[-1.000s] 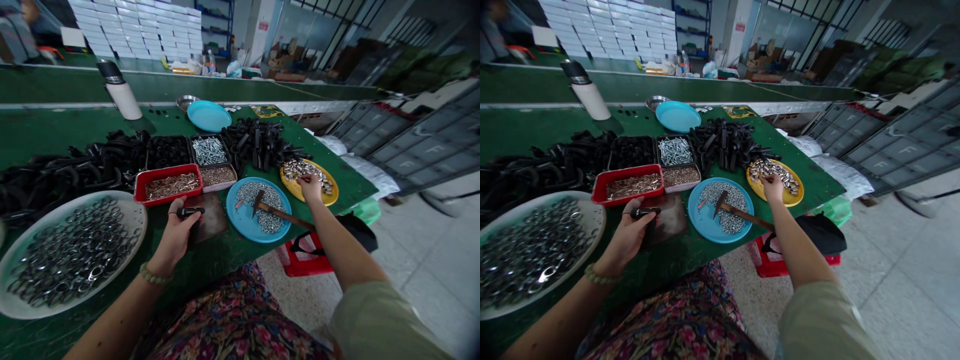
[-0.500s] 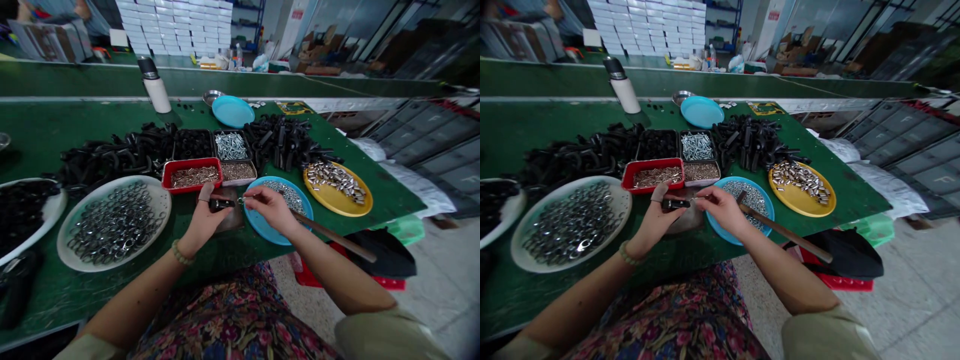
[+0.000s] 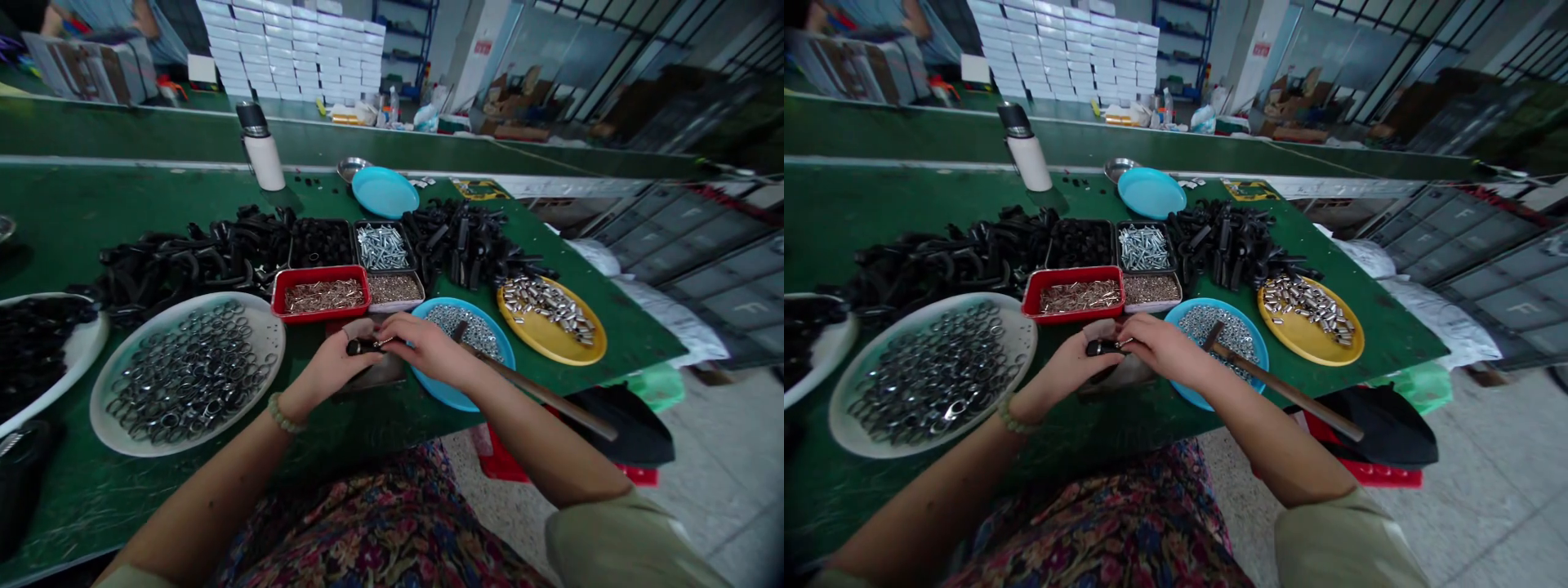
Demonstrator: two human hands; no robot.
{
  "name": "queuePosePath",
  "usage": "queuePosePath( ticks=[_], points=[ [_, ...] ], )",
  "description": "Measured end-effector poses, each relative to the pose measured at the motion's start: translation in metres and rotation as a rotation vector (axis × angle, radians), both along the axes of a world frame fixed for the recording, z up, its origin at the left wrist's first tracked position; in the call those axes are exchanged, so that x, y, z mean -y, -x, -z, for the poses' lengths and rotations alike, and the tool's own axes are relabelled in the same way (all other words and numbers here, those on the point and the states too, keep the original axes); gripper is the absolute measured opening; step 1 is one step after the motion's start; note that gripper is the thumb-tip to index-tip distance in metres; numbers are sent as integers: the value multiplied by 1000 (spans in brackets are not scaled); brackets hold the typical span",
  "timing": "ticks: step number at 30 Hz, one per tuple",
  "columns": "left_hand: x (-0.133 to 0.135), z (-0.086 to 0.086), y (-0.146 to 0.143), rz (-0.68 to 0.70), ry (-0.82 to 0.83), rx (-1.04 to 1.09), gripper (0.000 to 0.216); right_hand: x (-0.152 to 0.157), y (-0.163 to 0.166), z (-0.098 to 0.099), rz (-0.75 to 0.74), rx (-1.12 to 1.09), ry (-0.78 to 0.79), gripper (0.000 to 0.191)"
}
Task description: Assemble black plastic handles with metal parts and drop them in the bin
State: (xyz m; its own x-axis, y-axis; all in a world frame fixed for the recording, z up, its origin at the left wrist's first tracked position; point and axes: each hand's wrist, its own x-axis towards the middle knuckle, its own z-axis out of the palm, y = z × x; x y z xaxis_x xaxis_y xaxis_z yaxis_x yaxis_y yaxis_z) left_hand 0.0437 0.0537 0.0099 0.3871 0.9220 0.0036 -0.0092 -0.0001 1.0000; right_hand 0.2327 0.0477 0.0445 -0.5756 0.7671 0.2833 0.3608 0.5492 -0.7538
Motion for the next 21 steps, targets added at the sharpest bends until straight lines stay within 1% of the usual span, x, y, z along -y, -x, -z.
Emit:
queuePosePath(
  ticks=[1,2,3,4,6,7,8,9,11,12,13,15,18,20,21],
  points=[
    [-4,-2,0,84,35,-22,33,-7,-2,-4,-55,51,5,10],
    [-7,-4,-1,151,71,-23,27,-17,-5,-7,-43,83,34,12],
    [-10,-6,-1,186,103,-3,23,-30,-11,-8,68,102,90,14],
    [-12,-8,0,183,131,31,21,-46,-19,-6,260,112,156,18],
    [-15,-11,2,111,171,114,20,-83,-39,4,807,115,294,22],
    [-15,-13,4,75,181,147,20,-102,-50,11,965,122,330,25],
    [-15,-15,6,47,183,170,19,-118,-60,19,1074,123,367,31],
    [-15,-18,8,26,175,177,17,-133,-69,26,1140,121,405,40],
    [-14,-24,13,-9,120,149,14,-153,-80,40,1201,92,478,55],
    [-14,-28,15,-25,70,115,12,-159,-83,45,1228,66,515,56],
    [-14,-31,16,-46,10,76,11,-162,-85,48,1249,32,546,52],
    [-13,-37,18,-98,-117,-3,7,-164,-86,50,1270,-59,588,37],
    [-11,-39,21,-181,-216,-76,4,-152,-85,44,1259,-240,585,25],
    [-8,-38,24,-193,-213,-105,4,-132,-78,37,1232,-366,533,19],
    [-6,-36,25,-183,-203,-123,4,-118,-72,35,1220,-417,498,20]
  ],
)
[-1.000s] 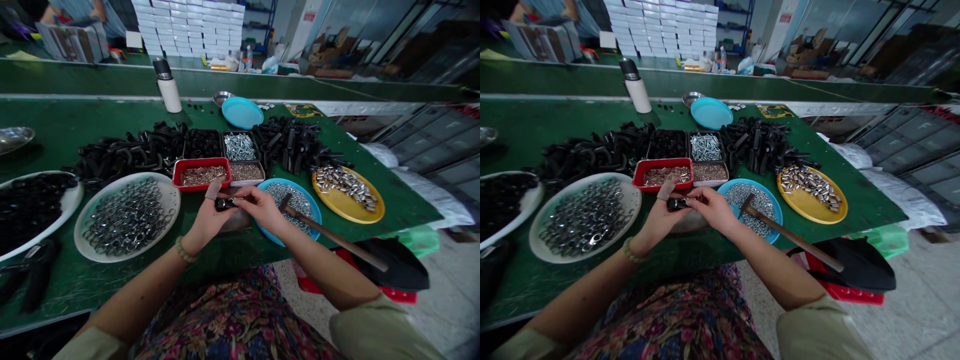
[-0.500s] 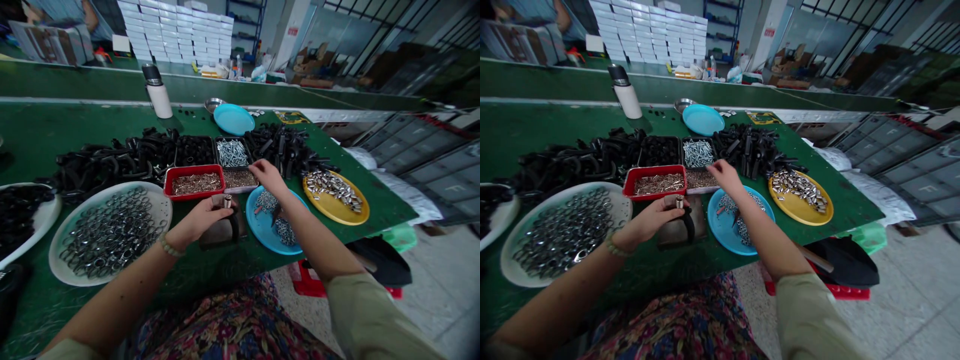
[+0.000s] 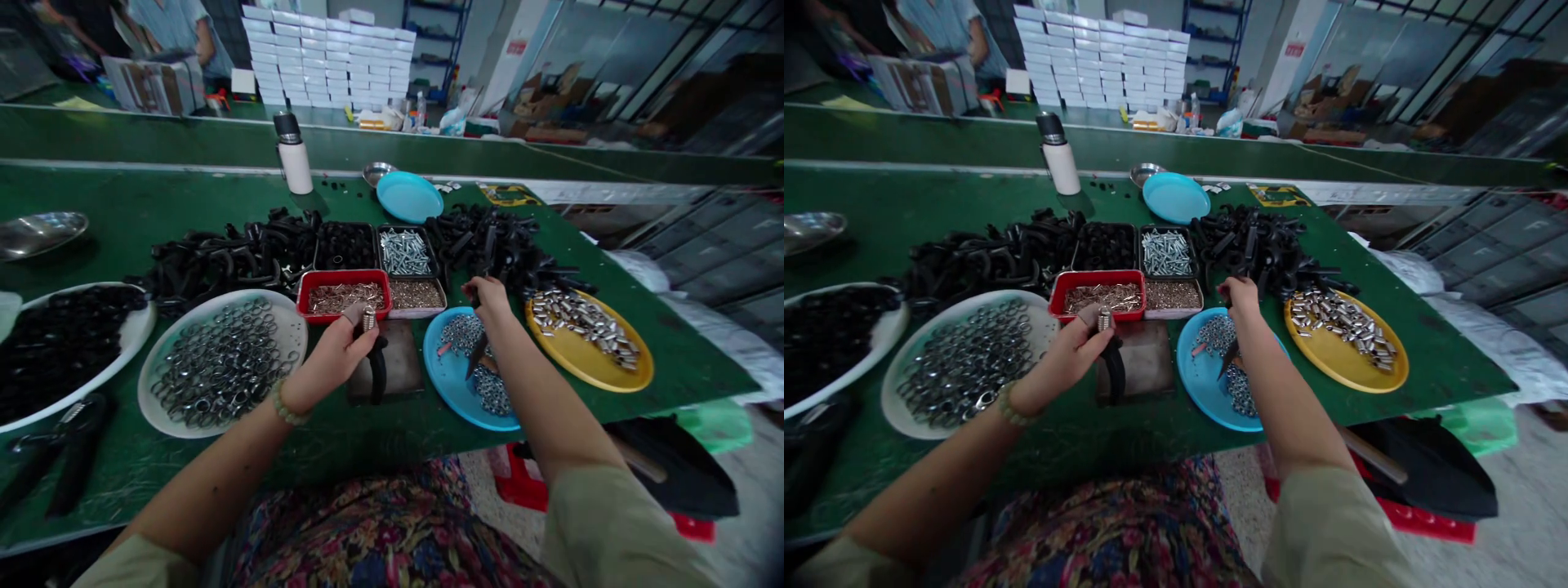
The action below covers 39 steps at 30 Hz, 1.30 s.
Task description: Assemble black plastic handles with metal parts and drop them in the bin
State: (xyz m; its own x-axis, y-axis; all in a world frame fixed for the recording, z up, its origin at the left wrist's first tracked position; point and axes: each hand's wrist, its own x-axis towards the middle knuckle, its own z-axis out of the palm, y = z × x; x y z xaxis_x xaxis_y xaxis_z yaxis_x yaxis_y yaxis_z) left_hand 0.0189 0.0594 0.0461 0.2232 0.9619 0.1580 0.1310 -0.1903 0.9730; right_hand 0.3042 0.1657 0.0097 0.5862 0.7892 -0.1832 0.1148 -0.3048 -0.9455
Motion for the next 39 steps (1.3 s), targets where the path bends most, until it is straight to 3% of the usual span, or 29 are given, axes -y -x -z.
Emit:
queuePosePath(
  ticks=[3,6,8,11,17,24,29,33,36,39],
  points=[
    [8,4,2,47,23,-68,7,57,29,-6,-90,-103,-212,32],
    [17,5,2,88,17,-95,8,114,62,-11,-381,-294,-445,37],
    [22,4,1,115,19,-97,9,140,78,-16,-532,-307,-463,37],
    [29,0,0,154,10,-124,16,159,92,-21,-702,-194,-356,37],
    [39,-9,-1,211,-51,-167,15,160,102,-30,-813,-116,-152,43],
    [42,-10,-2,220,10,-193,14,160,104,-45,-918,74,-137,44],
    [46,-2,-14,168,-117,-421,21,165,119,-40,-796,32,-172,42],
    [47,2,-14,97,-158,-418,24,167,128,-30,-711,-21,-247,42],
    [41,2,4,137,-151,-365,25,142,120,-23,-858,15,-291,47],
    [34,6,23,72,-239,-349,35,84,111,-21,-991,380,-354,55]
  ],
)
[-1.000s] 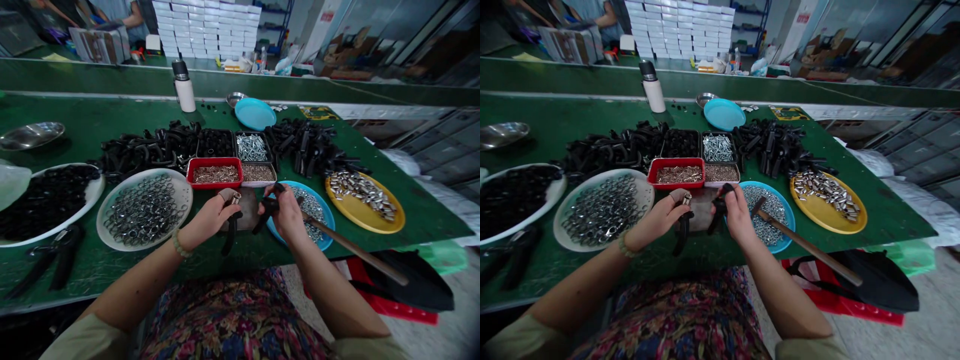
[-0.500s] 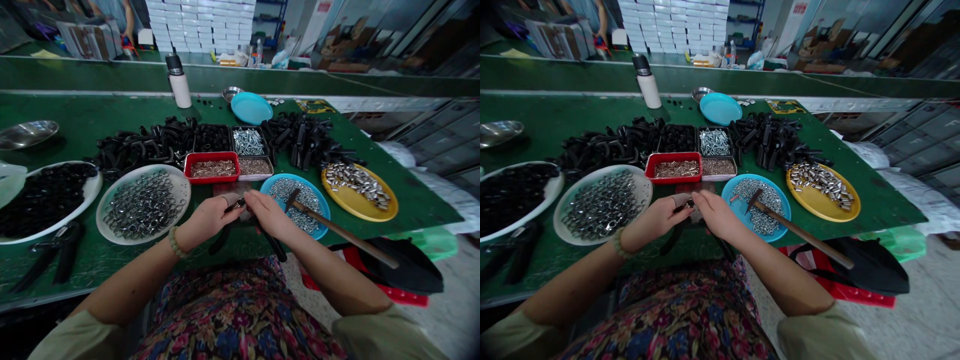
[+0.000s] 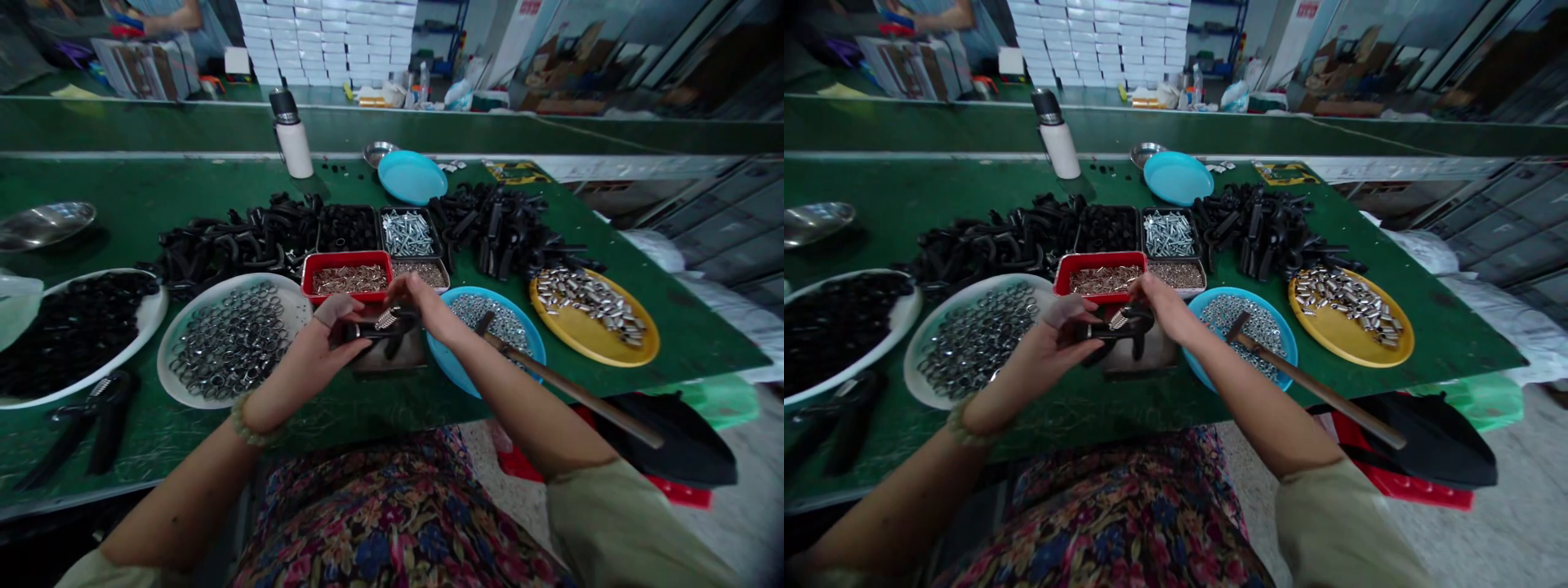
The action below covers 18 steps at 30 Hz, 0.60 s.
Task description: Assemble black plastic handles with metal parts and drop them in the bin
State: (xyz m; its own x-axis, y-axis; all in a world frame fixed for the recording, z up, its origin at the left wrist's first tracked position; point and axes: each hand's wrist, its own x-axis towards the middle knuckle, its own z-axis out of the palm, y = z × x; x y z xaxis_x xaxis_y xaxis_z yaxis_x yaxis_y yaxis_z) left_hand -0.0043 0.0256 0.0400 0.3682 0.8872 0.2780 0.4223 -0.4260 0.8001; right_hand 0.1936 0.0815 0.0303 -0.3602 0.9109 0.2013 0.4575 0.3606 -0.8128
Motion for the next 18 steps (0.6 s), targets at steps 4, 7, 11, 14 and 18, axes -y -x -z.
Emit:
queuePosePath(
  ticks=[4,7,11,14,18],
  points=[
    [1,21,-5,53,-196,-422,28,-79,12,4,-40,850,-277,26],
    [1,35,-16,257,-238,-695,39,-108,29,16,-135,1034,-298,20],
    [-43,29,-10,193,-200,-716,33,-118,36,29,-169,1034,-303,22],
    [-108,23,-5,-34,-118,-751,29,-118,32,26,-146,1007,-306,22],
    [-171,36,-14,13,-73,-765,31,-96,13,13,-71,869,-282,24]
  ],
)
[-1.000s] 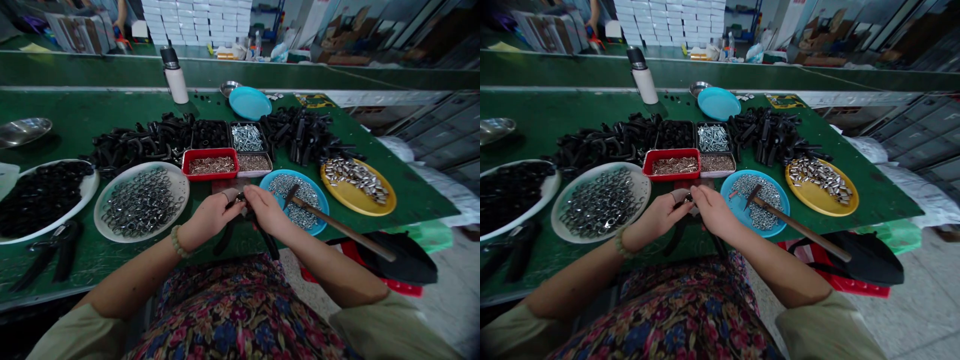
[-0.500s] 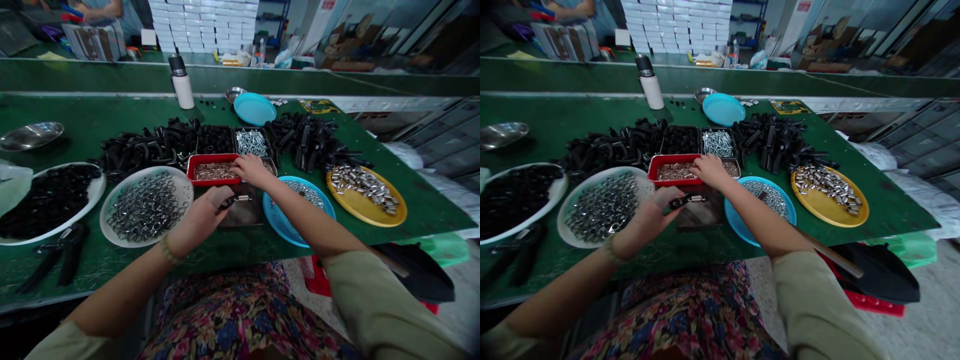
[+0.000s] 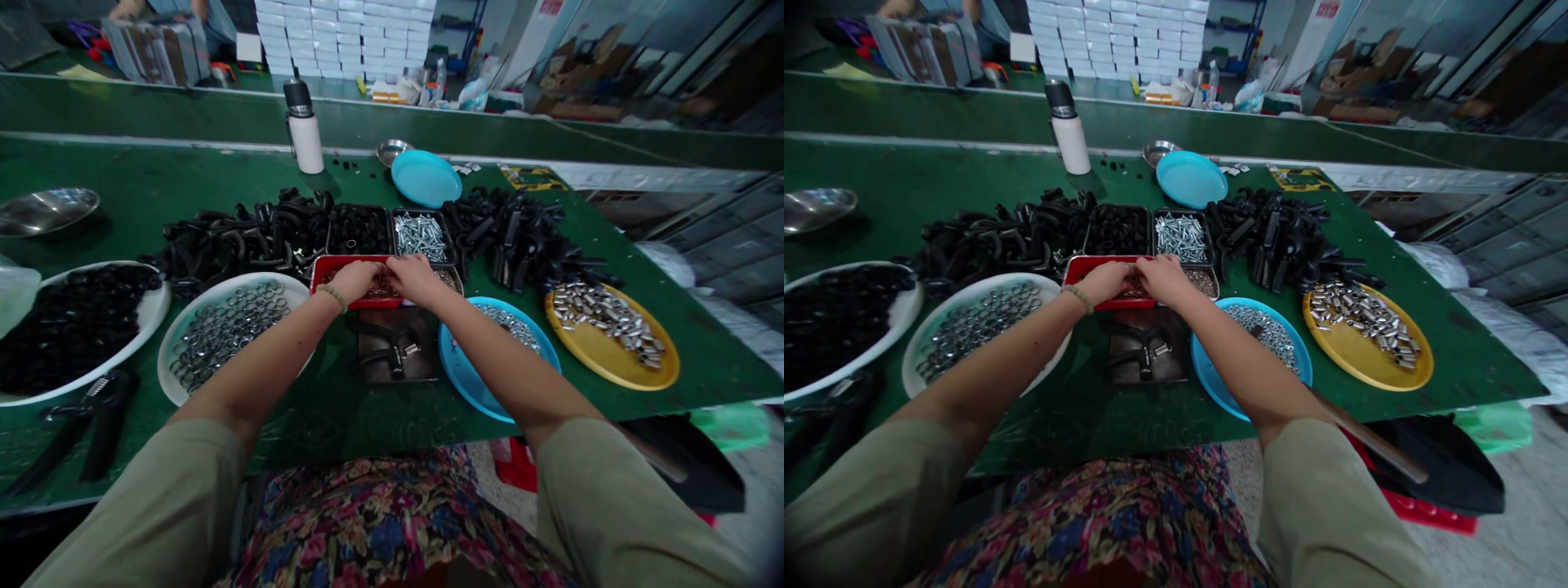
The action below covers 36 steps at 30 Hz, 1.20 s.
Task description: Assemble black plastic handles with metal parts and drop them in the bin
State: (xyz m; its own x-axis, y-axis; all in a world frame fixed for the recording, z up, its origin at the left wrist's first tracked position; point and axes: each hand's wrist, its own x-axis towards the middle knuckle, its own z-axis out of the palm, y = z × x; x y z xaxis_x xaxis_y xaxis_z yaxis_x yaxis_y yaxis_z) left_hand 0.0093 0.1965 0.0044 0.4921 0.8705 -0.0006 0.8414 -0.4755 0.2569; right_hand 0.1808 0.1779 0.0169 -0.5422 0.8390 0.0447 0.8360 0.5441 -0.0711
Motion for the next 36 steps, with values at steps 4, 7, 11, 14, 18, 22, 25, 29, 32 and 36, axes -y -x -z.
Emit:
queuePosePath(
  ticks=[4,7,11,14,18,22,25,29,32,36],
  points=[
    [-8,15,-6,40,-6,13,30,58,-37,8,61,-552,236,21],
    [-4,21,-3,18,-16,70,31,100,-59,27,206,-715,356,14],
    [-6,22,-1,-103,-13,154,30,119,-62,47,348,-625,270,11],
    [-2,14,-1,-147,-18,297,28,118,-56,49,387,-516,222,13],
    [32,2,0,-121,29,599,25,121,-50,46,307,-254,91,20],
    [89,8,-4,-52,196,758,29,128,-45,51,134,-4,-98,27],
    [118,21,-10,-79,272,728,22,133,-48,54,67,-5,-139,27],
    [126,35,-17,-102,314,688,40,144,-83,45,215,-66,-195,36],
    [123,36,-18,-74,273,615,49,156,-132,36,402,23,-196,35],
    [124,23,-20,35,101,387,50,170,-192,37,568,192,-98,35]
  ],
)
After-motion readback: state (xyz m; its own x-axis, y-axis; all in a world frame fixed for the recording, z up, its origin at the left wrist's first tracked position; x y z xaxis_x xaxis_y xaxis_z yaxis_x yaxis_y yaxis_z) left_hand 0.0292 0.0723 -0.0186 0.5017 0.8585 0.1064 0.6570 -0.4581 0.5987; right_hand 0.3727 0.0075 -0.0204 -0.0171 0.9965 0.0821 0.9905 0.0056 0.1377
